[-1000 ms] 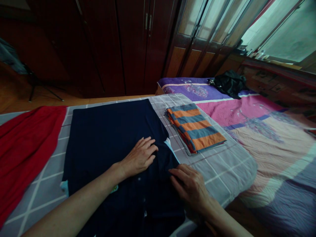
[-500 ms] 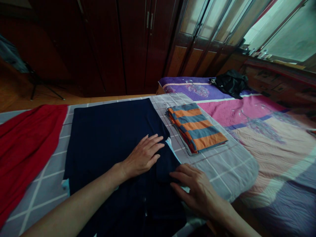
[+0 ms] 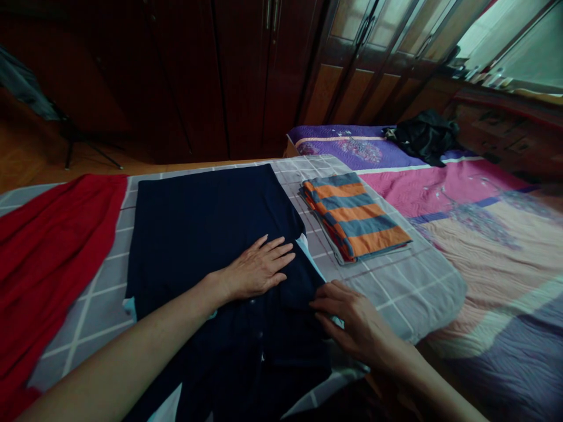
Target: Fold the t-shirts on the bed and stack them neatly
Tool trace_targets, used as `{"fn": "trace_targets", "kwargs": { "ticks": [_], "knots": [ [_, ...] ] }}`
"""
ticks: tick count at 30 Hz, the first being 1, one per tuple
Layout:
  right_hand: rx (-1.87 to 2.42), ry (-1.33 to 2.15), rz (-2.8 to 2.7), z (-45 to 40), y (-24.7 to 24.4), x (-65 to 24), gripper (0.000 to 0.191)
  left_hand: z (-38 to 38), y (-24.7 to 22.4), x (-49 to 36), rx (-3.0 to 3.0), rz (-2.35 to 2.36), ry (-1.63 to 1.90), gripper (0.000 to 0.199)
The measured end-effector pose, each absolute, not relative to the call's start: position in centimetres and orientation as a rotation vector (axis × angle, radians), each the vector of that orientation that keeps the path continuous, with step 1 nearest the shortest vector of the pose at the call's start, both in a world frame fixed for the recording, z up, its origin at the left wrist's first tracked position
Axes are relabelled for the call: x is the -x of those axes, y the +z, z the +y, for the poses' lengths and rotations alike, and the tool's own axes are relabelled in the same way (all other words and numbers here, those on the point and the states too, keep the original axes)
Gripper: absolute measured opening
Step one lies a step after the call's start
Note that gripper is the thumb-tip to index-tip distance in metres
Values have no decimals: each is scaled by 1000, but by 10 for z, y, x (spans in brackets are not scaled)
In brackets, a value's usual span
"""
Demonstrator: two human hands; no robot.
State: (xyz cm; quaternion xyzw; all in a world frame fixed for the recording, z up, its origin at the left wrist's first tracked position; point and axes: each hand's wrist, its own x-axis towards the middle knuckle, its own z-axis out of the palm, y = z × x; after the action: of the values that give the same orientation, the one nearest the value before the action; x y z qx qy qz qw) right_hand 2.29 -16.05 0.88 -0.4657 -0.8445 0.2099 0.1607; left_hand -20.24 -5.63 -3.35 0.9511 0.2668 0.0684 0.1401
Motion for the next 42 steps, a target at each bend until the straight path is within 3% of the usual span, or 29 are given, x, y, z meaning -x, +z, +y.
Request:
{"fn": "trace_targets", "kwargs": {
  "ticks": [6, 10, 15, 18, 22, 27, 32, 37, 42],
  "knots": [
    [1286, 582, -2433, -167, 10, -27, 23, -58, -27, 204, -2784, 768, 187, 48],
    [1275, 659, -2451, -175, 12, -32, 23, -61, 4, 212, -2814, 815, 173, 52],
    [1299, 515, -2533, -182, 8, -30, 8, -75, 51, 234, -2759, 872, 269, 40],
    [1270, 478, -2572, -183, 8, -29, 11, -98, 62, 255, -2710, 935, 276, 39],
    [1150, 475, -2655, -182, 9, -39, 17, -142, 54, 289, -2685, 1009, 172, 42],
    [1029, 229, -2598, -174, 1, -61, 42, -198, 31, 330, -2647, 1303, 168, 54],
    [807, 176, -2757, -162, -4, -65, 54, -242, 18, 350, -2596, 1582, 146, 66],
    [514, 20, -2931, -154, -9, -69, 58, -263, 8, 339, -2650, 1569, 139, 62],
    [555, 153, -2905, -142, -12, -82, 58, -264, -6, 325, -2639, 1582, 134, 56]
  ]
}}
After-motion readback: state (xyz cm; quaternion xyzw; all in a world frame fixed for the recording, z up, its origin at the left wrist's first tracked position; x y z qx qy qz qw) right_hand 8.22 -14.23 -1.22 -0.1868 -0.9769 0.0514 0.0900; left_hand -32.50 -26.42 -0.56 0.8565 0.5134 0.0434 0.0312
